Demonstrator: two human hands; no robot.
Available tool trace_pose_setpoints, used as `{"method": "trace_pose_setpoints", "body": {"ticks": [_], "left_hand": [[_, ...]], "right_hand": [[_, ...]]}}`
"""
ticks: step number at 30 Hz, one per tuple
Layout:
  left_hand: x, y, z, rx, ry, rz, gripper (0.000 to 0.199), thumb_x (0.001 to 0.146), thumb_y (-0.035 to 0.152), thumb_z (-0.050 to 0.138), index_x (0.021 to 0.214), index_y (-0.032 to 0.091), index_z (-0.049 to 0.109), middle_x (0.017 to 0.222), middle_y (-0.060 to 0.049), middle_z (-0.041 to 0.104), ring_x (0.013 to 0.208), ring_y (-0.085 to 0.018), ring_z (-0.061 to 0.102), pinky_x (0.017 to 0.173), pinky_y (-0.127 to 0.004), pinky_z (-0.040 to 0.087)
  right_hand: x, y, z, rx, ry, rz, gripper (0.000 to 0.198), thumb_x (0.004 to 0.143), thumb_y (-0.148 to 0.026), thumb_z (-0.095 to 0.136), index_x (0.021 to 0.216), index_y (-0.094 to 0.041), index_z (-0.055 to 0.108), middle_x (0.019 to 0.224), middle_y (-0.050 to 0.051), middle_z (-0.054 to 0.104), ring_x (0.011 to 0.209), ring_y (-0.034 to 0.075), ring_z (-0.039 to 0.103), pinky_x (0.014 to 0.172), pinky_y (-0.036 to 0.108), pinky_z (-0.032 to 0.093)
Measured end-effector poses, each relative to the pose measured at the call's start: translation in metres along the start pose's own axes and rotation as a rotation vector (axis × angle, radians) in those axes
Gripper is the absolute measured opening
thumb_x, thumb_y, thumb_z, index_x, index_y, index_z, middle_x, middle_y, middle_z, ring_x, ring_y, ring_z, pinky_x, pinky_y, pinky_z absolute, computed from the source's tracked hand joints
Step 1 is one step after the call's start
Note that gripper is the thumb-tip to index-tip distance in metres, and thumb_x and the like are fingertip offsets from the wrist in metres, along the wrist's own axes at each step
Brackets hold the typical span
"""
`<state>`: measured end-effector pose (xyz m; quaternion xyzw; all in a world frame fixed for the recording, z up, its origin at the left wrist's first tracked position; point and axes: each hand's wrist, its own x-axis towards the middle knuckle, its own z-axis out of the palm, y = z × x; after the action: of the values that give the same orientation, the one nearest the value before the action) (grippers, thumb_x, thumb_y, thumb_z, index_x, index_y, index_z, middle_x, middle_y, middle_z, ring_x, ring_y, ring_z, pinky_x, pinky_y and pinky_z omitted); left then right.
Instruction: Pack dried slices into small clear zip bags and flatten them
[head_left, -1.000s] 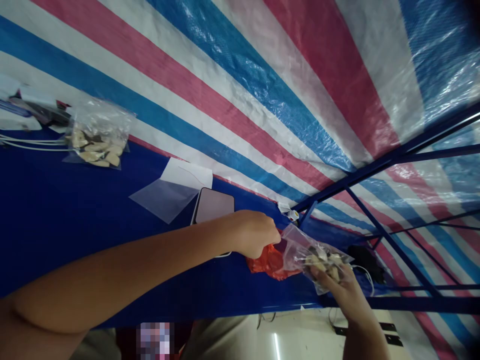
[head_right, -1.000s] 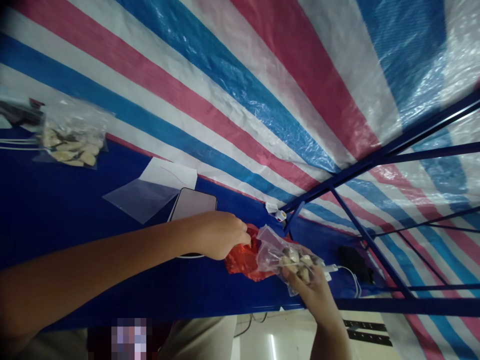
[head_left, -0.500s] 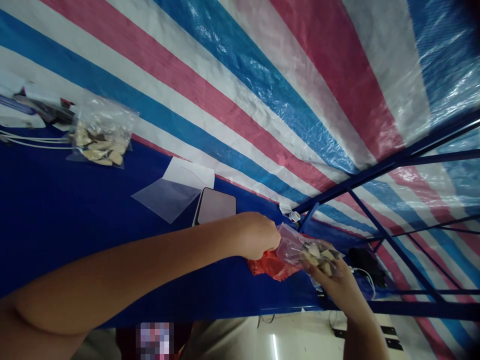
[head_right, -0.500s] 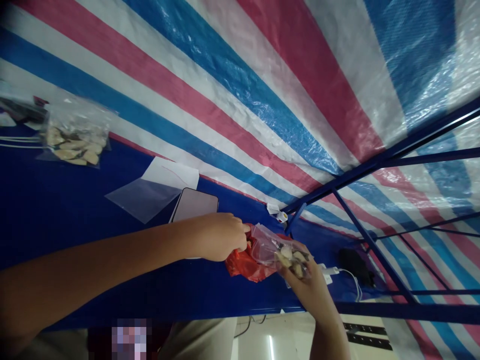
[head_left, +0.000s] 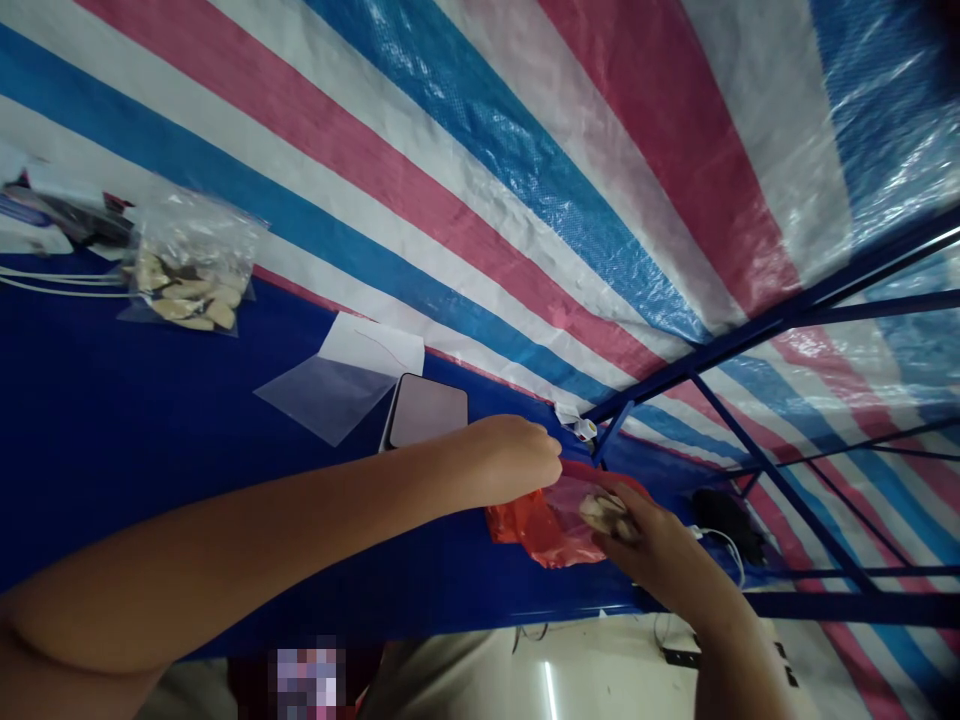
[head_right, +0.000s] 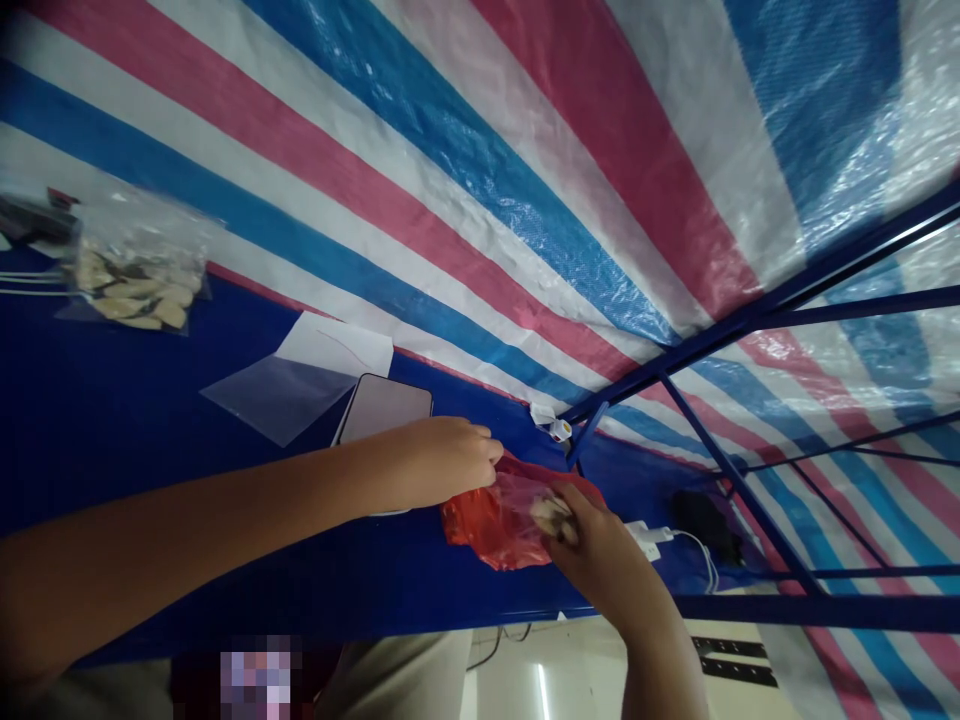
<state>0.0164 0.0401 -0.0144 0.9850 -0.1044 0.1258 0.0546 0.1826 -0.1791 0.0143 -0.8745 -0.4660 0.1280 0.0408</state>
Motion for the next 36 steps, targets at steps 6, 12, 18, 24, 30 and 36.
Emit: {"method": "trace_pose_setpoints", "body": {"ticks": [6,12,18,24,30,36], "left_hand": [[-0.001,-0.001,0.000,-0.024,0.033,0.017,0.024,0.089,0.004,0.057,0.086,0.019,0.074,0.099,-0.007,0.072,0.090,-0.020,0.063,0.068,-0.035,0.038],[0.001,-0.002,-0.003,-0.044,-0.012,0.009,0.023,0.088,0.003,0.056,0.087,0.018,0.074,0.100,-0.008,0.073,0.088,-0.019,0.064,0.071,-0.034,0.040],[0.000,-0.001,-0.004,-0.043,-0.029,-0.010,0.024,0.086,0.002,0.056,0.088,0.018,0.075,0.098,-0.007,0.073,0.087,-0.020,0.065,0.070,-0.033,0.042],[0.001,-0.001,0.000,-0.062,-0.017,-0.016,0.021,0.084,0.000,0.059,0.086,0.016,0.073,0.096,-0.008,0.074,0.084,-0.017,0.064,0.069,-0.032,0.040],[0.000,-0.003,0.003,-0.046,-0.018,-0.002,0.023,0.085,0.001,0.058,0.086,0.017,0.073,0.096,-0.007,0.073,0.084,-0.018,0.064,0.069,-0.033,0.040],[-0.001,-0.003,0.002,-0.063,0.034,-0.004,0.019,0.085,0.003,0.061,0.083,0.017,0.073,0.096,-0.007,0.072,0.084,-0.018,0.064,0.068,-0.033,0.038]], "right_hand": [[0.028,-0.019,0.003,0.019,-0.068,-0.090,0.059,0.078,-0.027,0.067,0.137,-0.030,0.062,0.111,0.005,0.076,0.098,0.028,0.072,0.080,0.037,0.054],[0.043,-0.024,0.003,-0.003,-0.025,-0.106,0.067,0.072,-0.028,0.077,0.137,-0.029,0.062,0.117,0.006,0.076,0.104,0.029,0.072,0.083,0.037,0.054],[0.043,-0.023,-0.004,0.127,0.018,-0.138,0.052,0.079,-0.034,0.073,0.129,-0.026,0.067,0.113,0.005,0.077,0.094,0.025,0.073,0.083,0.035,0.055],[0.049,-0.017,0.009,0.068,0.086,-0.188,0.026,0.085,-0.031,0.066,0.109,-0.023,0.074,0.110,0.006,0.076,0.099,0.025,0.070,0.088,0.035,0.051],[0.048,-0.017,0.010,-0.071,0.224,-0.236,0.022,0.097,-0.035,0.050,0.089,-0.021,0.066,0.087,0.007,0.070,0.080,0.022,0.064,0.072,0.031,0.044],[0.047,-0.014,0.004,-0.214,0.365,-0.274,0.018,0.098,-0.029,0.045,0.085,-0.023,0.055,0.084,0.007,0.066,0.074,0.022,0.061,0.066,0.031,0.038]]}}
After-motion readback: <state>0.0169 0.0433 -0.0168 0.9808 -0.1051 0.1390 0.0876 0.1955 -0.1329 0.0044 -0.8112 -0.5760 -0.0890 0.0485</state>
